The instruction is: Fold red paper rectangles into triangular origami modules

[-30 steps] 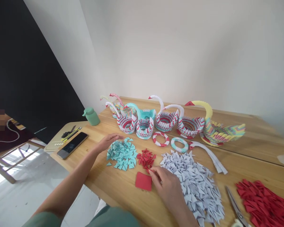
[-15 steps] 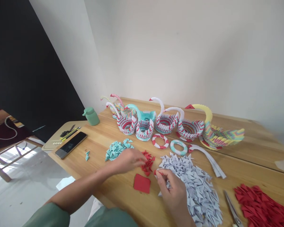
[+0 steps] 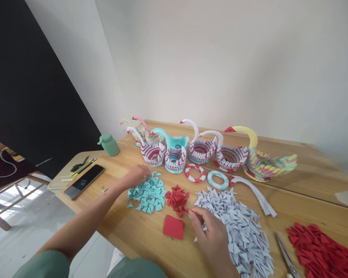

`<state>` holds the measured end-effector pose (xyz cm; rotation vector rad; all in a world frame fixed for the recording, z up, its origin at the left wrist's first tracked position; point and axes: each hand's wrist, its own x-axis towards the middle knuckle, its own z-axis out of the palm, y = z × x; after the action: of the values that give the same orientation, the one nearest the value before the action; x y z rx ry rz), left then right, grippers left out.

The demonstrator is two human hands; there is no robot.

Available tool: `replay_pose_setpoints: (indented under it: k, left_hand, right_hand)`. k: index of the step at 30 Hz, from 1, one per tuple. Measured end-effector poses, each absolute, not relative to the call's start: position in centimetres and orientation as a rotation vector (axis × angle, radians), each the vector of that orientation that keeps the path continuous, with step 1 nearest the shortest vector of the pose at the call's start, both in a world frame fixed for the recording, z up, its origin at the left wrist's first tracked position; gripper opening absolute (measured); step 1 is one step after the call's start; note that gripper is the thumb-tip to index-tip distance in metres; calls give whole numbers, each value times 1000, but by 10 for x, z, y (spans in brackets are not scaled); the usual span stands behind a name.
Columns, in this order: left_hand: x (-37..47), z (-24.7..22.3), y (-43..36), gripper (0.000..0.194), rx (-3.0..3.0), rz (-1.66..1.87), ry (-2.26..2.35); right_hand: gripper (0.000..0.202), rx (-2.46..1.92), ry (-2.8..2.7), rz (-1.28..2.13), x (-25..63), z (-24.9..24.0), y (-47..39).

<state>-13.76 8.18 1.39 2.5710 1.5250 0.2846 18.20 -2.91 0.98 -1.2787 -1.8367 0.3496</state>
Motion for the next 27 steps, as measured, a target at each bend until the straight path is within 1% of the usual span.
replay_pose_setpoints:
  k: [4, 11, 16, 20, 24, 26, 27]
  left_hand:
    - [-142, 16, 80, 29, 2571, 262, 1521]
    - [-144, 17, 80, 29, 2561, 222, 1508]
    - [-137, 12, 82, 21, 2525, 245, 1534]
    - [-136, 15, 81, 14, 2435, 372, 1609]
    - [-135, 25, 62, 15, 2307, 545, 1691]
    - [-130, 32, 47, 18, 2248, 622, 1647]
    - [-127, 35, 39, 17, 2144, 751, 1555]
  right_hand:
    - [24, -1256, -1878, 350, 183, 9, -28]
    - [24, -1280, -1858, 381, 183, 6, -28]
    - [23, -1251, -1875, 373, 183, 9, -28]
    - [22, -1229, -1889, 357, 184, 9, -26]
    - [23, -1217, -1877, 378, 182, 9, -26]
    - [26, -1249, -1841, 389, 179, 10, -28]
    - [28, -1262, -1826, 393, 178, 11, -29]
